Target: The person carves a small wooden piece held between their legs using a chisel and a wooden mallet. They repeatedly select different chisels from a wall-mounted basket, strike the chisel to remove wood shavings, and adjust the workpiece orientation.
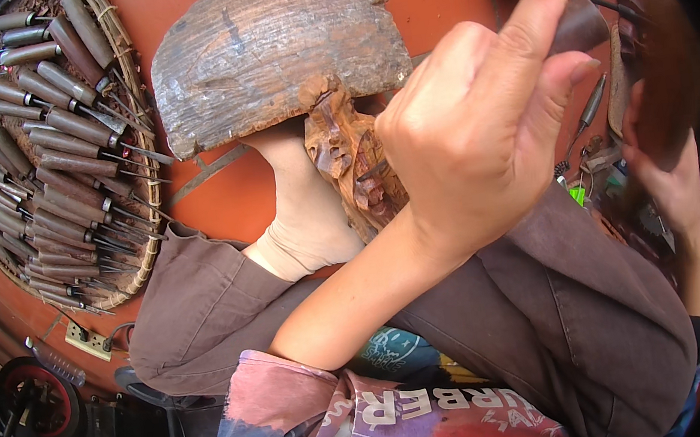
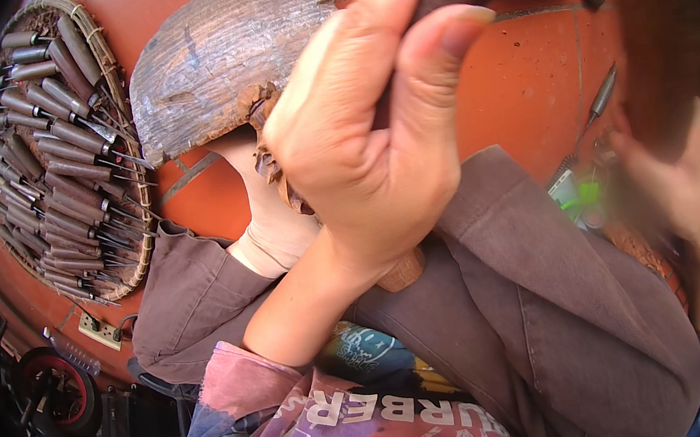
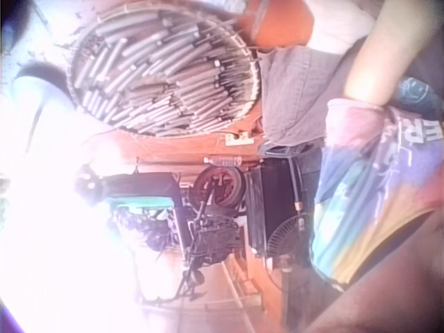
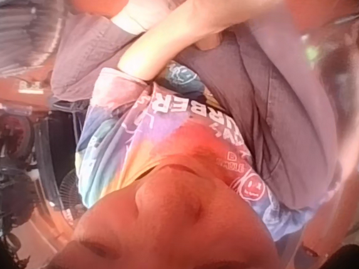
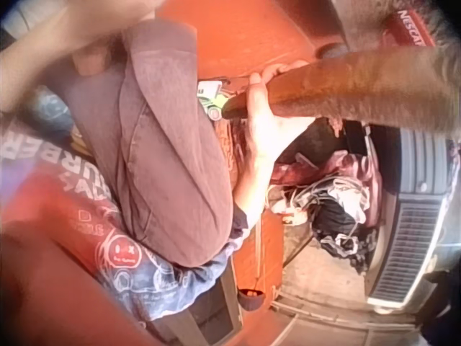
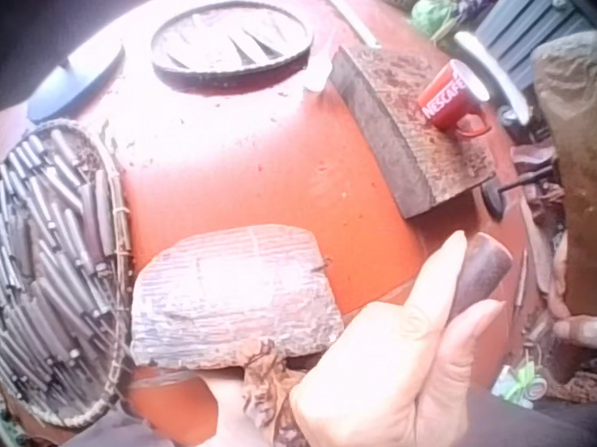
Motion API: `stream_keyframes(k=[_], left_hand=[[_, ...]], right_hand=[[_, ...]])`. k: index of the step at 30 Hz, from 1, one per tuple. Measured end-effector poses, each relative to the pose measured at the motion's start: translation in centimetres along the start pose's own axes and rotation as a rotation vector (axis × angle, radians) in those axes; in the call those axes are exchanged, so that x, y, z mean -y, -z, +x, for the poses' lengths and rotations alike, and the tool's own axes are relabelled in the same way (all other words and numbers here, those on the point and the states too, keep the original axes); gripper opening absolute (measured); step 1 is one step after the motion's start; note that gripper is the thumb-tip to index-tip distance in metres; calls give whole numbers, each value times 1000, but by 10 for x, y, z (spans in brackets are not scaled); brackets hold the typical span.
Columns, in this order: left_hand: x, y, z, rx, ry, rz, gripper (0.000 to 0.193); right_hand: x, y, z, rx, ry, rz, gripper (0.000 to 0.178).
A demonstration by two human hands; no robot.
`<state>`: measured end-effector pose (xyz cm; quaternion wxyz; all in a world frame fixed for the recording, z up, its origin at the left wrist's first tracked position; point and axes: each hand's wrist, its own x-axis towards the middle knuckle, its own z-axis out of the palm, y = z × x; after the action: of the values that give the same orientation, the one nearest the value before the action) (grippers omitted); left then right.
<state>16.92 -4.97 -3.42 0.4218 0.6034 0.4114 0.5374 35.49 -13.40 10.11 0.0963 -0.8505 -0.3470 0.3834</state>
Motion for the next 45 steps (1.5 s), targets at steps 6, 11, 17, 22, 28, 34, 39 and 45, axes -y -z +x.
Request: stream_keyframes(k=[6, 11, 17, 22, 28, 34, 39, 45], left_hand=[[-5, 4, 17, -56, -25, -91, 37], [6, 9, 13, -91, -27, -61, 36], [-11, 7, -4, -59, -107, -215, 34], [-62, 41, -21, 502, -207, -488, 36], [-37, 76, -15, 787, -163, -735, 43], [-20, 76, -22, 685, -47, -744, 40], [-14, 74, -23, 672, -16, -795, 41], [-15, 77, -4, 683, 119, -743, 41]], right_hand=[[29, 31, -10, 13, -93, -169, 54], [22, 30, 12, 171, -13, -197, 65], [21, 27, 10, 216, -65, -145, 63], [-6, 21, 7, 179, 106, -70, 59], [-1, -5, 3, 203, 471, -193, 53], [-6, -17, 12, 172, 661, -211, 47], [3, -15, -3, 91, 702, -281, 42], [4, -16, -5, 32, 773, -303, 37]])
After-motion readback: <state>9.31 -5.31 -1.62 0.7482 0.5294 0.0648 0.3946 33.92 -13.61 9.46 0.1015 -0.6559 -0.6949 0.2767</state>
